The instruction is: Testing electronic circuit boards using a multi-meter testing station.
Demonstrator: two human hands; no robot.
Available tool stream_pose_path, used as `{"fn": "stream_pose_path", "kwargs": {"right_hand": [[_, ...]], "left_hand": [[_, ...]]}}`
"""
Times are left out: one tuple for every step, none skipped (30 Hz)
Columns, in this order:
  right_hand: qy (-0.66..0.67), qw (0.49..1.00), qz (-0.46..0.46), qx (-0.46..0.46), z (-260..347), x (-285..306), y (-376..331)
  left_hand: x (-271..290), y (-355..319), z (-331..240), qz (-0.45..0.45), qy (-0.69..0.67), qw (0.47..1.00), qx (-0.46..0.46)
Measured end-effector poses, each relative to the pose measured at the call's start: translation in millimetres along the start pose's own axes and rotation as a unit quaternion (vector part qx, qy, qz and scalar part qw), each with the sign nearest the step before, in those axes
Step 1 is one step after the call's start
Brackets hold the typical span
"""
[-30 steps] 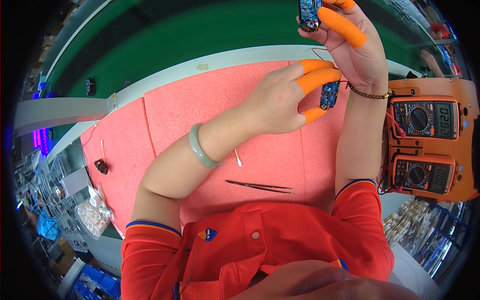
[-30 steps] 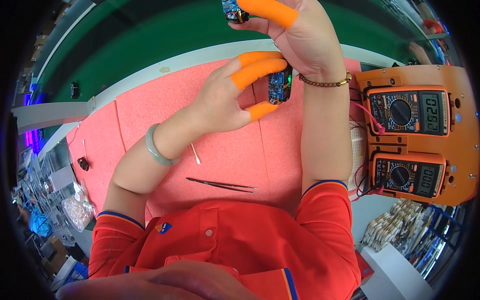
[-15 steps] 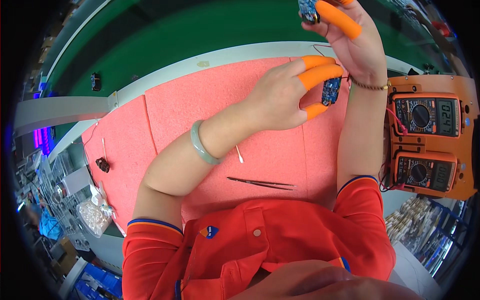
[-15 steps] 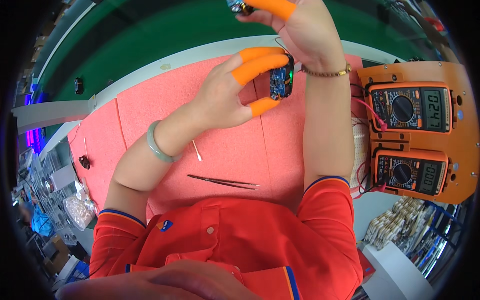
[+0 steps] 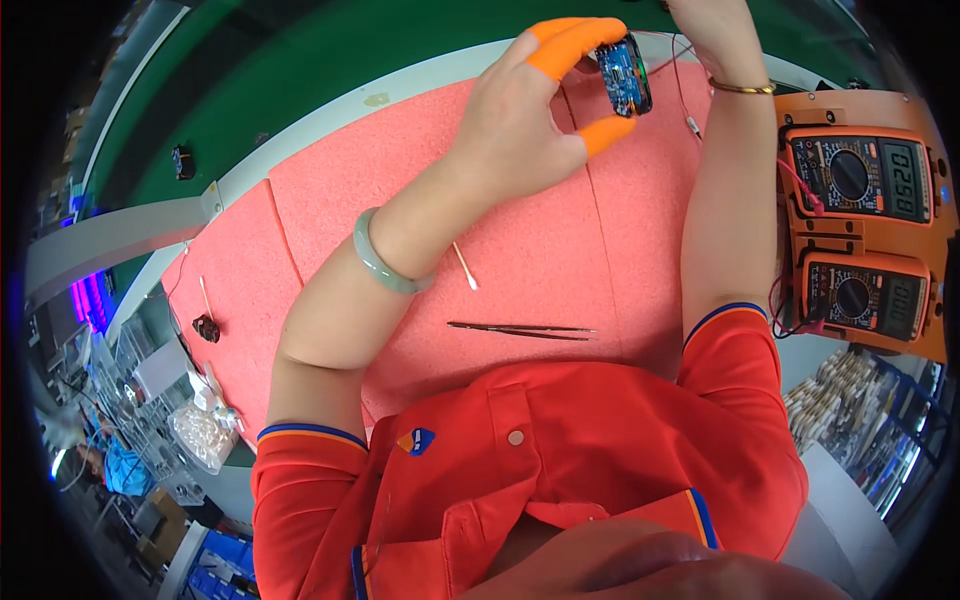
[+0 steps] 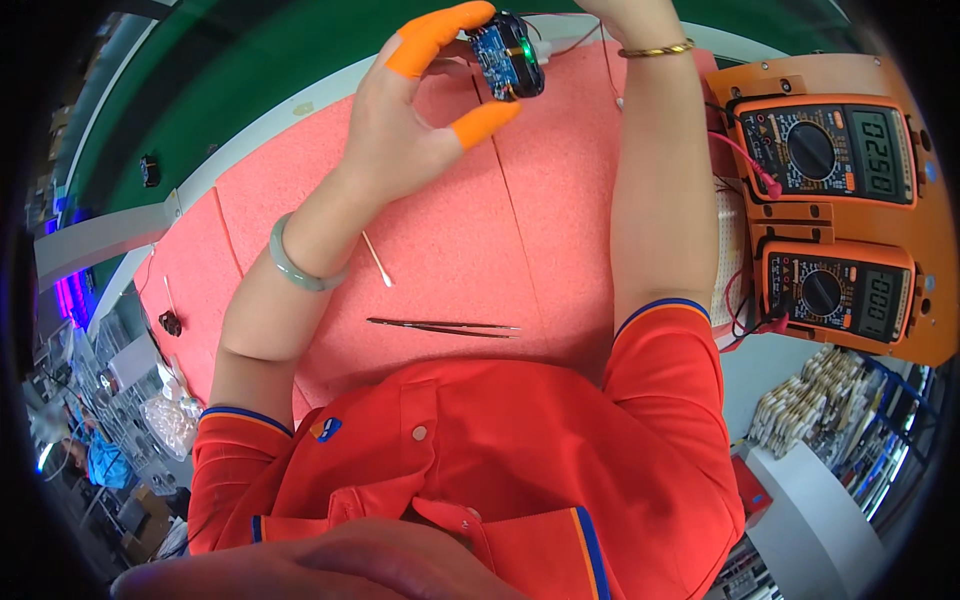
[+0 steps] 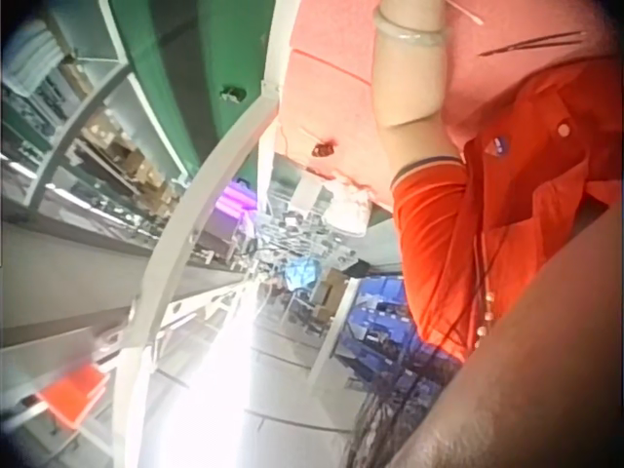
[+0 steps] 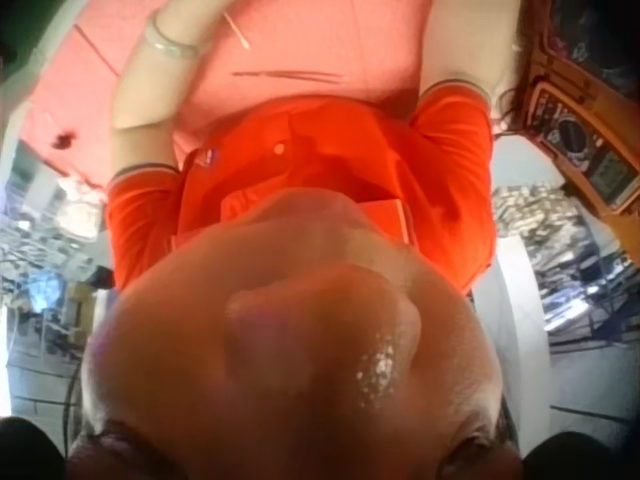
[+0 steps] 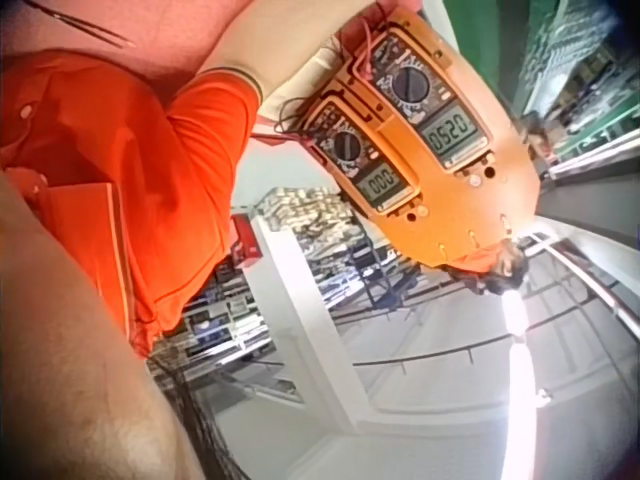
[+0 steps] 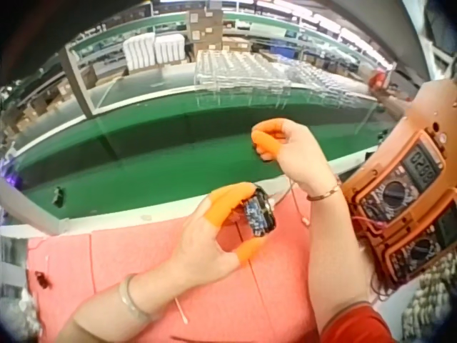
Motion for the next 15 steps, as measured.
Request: {"fn": "stream_pose_path", "kwargs": {"right_hand": [[0.001,1.0,0.002,0.001,11,0,-3],[-0.023,0.999,0.031,-0.035,20,-1,-6],[-0.047,0.995,0.06,-0.071,28,-1,-9],[-0.057,0.992,0.077,-0.086,33,-1,-12],[-0.068,0.988,0.094,-0.101,37,-1,-16],[-0.075,0.982,0.127,-0.12,37,0,-18],[-0.081,0.974,0.162,-0.136,37,1,-20],[-0.08,0.969,0.189,-0.136,34,1,-21],[-0.079,0.964,0.217,-0.134,31,1,-23],[-0.079,0.962,0.242,-0.101,26,-4,-26],[-0.028,0.961,0.271,-0.043,21,-13,-30],[0.015,0.969,0.244,-0.042,16,-19,-34],[0.04,0.97,0.235,-0.056,11,-25,-38],[0.067,0.967,0.228,-0.09,6,-31,-42],[0.102,0.963,0.226,-0.108,5,-31,-44]], "left_hand": [[1,8,0,-0.036,0.009,0.996,-0.082],[2,15,-1,-0.071,0.019,0.984,-0.164],[5,14,-4,-0.089,0.026,0.974,-0.205],[8,15,-7,-0.107,0.035,0.963,-0.245],[10,13,-6,-0.072,0.028,0.991,-0.112],[13,8,-4,-0.039,0.022,0.999,0.023],[16,8,-1,-0.03,0.024,0.995,0.09],[19,5,1,-0.02,0.028,0.987,0.158],[23,7,1,-0.064,0.056,0.991,0.103],[30,7,0,-0.112,0.093,0.988,0.048],[32,4,-1,-0.111,0.098,0.988,0.045],[36,5,-2,-0.127,0.118,0.984,0.038],[42,4,-5,-0.131,0.153,0.979,0.028],[48,1,-10,-0.069,0.22,0.973,-0.021],[53,-1,-15,-0.034,0.29,0.956,-0.038]]}}
Point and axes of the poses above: each hand's wrist, its own y-axis towards the middle knuckle, its own x-axis out of the back of the hand, z = x × y, the point moved 2 cm from there along y, towards the middle knuckle, and after that the axes turned 5 degrees about x, right-handed, at the moved point
